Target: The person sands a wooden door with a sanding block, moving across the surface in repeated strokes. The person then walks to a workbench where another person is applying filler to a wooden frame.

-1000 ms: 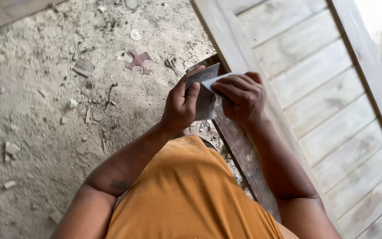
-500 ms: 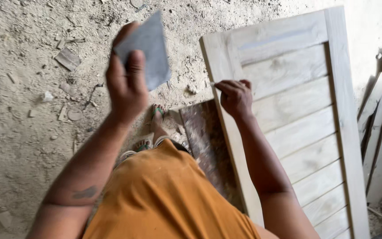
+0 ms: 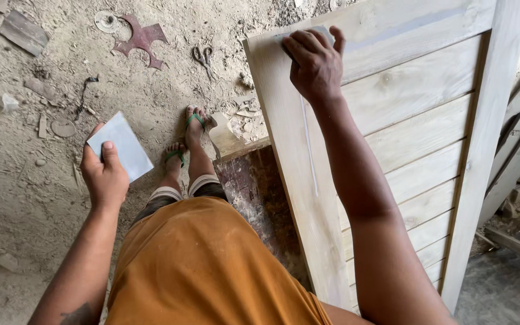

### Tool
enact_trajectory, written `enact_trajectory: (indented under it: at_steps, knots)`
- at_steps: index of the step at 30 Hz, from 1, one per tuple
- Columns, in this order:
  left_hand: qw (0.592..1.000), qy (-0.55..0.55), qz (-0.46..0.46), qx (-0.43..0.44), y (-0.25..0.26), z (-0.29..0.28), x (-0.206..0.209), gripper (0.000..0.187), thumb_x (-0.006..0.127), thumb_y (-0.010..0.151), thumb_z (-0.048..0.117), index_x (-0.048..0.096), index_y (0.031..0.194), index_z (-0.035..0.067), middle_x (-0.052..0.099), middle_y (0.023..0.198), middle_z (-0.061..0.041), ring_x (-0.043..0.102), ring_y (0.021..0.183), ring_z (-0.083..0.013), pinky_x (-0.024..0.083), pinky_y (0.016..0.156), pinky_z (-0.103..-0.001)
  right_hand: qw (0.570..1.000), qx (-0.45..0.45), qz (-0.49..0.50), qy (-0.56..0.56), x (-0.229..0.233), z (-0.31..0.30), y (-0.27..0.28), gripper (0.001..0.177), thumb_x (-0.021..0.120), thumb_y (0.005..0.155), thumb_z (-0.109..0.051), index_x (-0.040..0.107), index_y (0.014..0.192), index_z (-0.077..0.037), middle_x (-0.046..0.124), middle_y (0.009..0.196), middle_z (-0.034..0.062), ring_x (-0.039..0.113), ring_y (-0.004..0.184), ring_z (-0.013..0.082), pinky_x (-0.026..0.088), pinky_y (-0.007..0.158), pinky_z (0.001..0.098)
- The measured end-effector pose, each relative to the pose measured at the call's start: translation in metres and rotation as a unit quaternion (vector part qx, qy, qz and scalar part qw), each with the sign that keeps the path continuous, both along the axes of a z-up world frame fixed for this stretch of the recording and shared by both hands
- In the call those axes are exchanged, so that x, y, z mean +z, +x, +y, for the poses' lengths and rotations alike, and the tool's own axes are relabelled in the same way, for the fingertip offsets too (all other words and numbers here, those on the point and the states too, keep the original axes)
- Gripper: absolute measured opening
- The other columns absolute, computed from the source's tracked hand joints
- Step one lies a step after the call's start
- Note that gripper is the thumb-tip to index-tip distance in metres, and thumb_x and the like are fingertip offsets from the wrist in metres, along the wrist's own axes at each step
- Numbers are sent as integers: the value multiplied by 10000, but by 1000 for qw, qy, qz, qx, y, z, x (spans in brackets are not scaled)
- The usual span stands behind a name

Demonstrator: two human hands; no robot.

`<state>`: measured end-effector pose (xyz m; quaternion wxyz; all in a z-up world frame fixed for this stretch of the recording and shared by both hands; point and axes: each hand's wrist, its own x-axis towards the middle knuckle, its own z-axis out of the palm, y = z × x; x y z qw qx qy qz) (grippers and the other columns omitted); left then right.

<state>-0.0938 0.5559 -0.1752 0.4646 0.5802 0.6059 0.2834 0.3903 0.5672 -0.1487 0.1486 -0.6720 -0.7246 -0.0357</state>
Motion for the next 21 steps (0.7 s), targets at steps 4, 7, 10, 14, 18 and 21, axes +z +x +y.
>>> enact_trajectory:
  at_steps: [4,7,10,14,18,21]
  knots:
    - [996,-74,27,45,-22,-16,-24,366,463,1132,95,508,1482,-2,625,1375,-195,635,1224,-274,516,1017,-378,1000,1,30,1,-2,-14,-14,309,626,999,11,738,1251,-129,697,1268,21,632,1259,214,335,1123,469]
    - [994,-83,26,59,-31,-23,-36,349,456,1127,82,522,1458,-6,621,1380,-193,630,1242,-277,515,1022,-383,1000,-12,28,3,-7,-15,-18,352,625,995,13,724,1307,-116,670,1328,31,592,1318,230,345,1140,466]
    - [996,-64,38,48,-38,-30,-49,355,467,1133,79,523,1472,-9,621,1389,-203,627,1253,-293,504,1041,-397,1000,-24,4,3,-12,-20,-22,347,645,995,-6,732,1307,-131,660,1340,23,571,1331,226,322,1147,490]
    - [997,-44,50,37,-45,-37,-55,359,471,1143,75,511,1488,-18,605,1415,-221,617,1283,-319,495,1067,-413,999,-23,-23,-1,-16,-18,-19,394,631,972,17,737,1318,-137,664,1350,15,572,1340,216,301,1152,494]
    - [994,-70,69,42,-42,-34,-56,367,467,1132,91,509,1483,-6,601,1395,-225,627,1257,-319,513,1031,-412,1000,-16,-14,6,-20,-13,-15,329,662,998,-19,750,1289,-144,669,1337,7,572,1333,216,290,1149,480]
    - [994,-75,77,31,-41,-34,-56,360,467,1130,92,512,1475,-2,603,1395,-226,631,1251,-324,522,1024,-420,1000,-16,-25,6,-22,-12,-14,285,680,1023,-40,768,1262,-169,683,1323,-21,580,1324,186,285,1150,470]
